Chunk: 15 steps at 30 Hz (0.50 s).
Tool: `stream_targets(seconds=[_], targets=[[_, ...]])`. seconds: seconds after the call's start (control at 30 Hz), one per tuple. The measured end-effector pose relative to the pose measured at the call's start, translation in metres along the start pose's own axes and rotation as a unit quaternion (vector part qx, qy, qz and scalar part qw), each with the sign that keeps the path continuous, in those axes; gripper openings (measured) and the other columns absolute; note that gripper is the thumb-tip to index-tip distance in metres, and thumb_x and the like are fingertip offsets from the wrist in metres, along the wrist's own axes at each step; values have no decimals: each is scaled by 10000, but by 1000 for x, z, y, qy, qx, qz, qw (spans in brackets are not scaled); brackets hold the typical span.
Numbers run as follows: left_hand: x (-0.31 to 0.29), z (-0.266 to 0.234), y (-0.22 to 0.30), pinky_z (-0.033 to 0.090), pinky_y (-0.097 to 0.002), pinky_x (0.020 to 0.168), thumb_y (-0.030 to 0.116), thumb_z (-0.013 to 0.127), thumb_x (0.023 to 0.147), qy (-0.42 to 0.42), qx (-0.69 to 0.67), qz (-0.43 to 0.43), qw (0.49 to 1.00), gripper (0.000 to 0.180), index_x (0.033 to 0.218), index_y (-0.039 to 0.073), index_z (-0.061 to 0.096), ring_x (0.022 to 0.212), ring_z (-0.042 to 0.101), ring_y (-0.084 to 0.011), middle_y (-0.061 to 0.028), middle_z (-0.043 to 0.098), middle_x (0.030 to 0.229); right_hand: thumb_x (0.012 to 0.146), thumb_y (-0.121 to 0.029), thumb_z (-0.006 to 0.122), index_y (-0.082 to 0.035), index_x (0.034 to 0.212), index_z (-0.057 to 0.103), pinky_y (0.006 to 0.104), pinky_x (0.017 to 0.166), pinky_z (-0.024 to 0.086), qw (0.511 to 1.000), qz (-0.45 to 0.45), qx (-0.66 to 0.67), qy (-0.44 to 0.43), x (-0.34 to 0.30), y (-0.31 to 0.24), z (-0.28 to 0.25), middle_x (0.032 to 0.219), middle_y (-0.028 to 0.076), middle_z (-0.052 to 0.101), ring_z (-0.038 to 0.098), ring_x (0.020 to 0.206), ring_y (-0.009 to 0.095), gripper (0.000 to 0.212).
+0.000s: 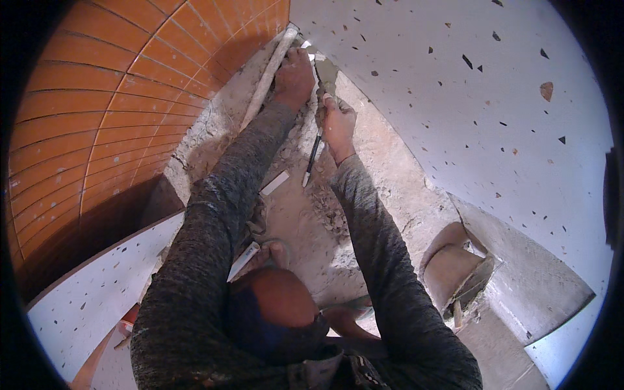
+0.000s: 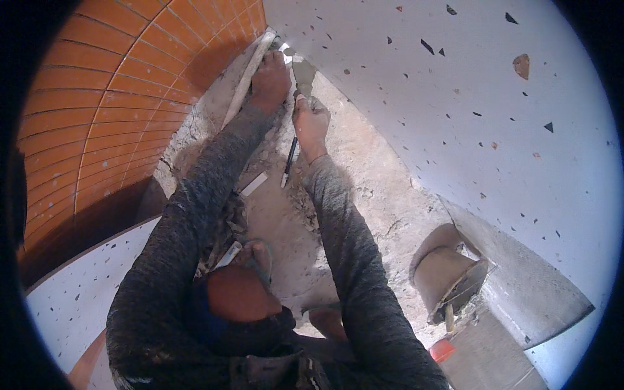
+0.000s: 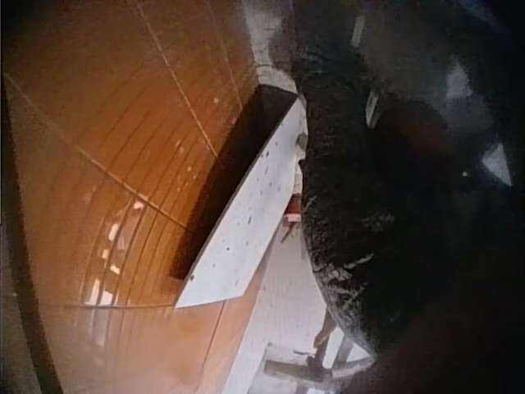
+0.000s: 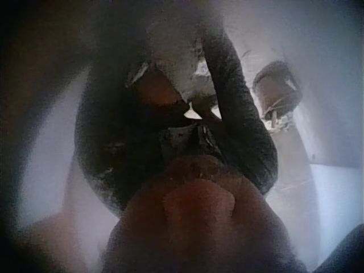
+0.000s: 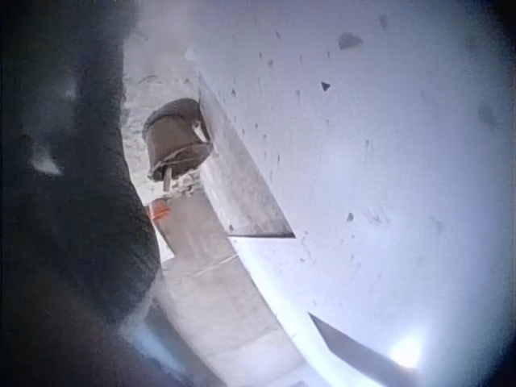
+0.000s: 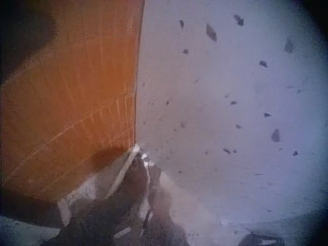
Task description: The person applies cement mortar to a wall section using a trowel, then places a large white terrazzo tile onto the mortar. They press the tile into place and use a hammer to tap it for alignment. Finally, they use the trowel to scrape away excess mortar from the edges of the tile.
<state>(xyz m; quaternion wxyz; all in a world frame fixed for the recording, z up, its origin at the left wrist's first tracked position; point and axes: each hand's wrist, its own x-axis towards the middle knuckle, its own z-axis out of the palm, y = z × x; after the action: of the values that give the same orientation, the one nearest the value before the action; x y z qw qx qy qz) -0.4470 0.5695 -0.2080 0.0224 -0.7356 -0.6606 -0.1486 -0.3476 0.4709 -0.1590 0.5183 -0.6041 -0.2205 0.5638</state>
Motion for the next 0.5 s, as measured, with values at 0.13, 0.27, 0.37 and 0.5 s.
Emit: stream_targets(seconds=[0.13,0.27,0.37,0.5], targets=[[-4,9,-8,586,-397,673,236,593,879,16,-17,0,1000,444,1210,-25,453,905,658,-344,-199,544,1139,904,-169,613,-83,701,607,251,433,319,998,48,18,36,-10,-33,6,611,-23,520,441,478,82,220],[-2,4,-3,583,-391,684,239,604,874,0,-26,-4,1000,444,1204,-20,458,911,655,-345,-203,541,1143,891,-169,614,-80,720,631,265,444,346,995,83,26,40,-7,-55,1,632,-7,544,463,492,100,194],[-3,6,-7,583,-393,680,241,605,876,44,-2,41,998,430,1202,-4,468,906,655,-339,-195,536,1139,891,-178,610,-70,735,643,270,458,359,995,81,43,30,-6,-56,0,640,-1,553,468,503,104,192],[-4,2,-6,581,-335,628,204,584,853,58,2,40,998,452,1240,-17,510,851,667,-298,-188,552,1134,891,-191,608,-54,753,655,278,474,368,996,87,30,17,-6,-54,-2,647,5,561,479,520,109,201]])
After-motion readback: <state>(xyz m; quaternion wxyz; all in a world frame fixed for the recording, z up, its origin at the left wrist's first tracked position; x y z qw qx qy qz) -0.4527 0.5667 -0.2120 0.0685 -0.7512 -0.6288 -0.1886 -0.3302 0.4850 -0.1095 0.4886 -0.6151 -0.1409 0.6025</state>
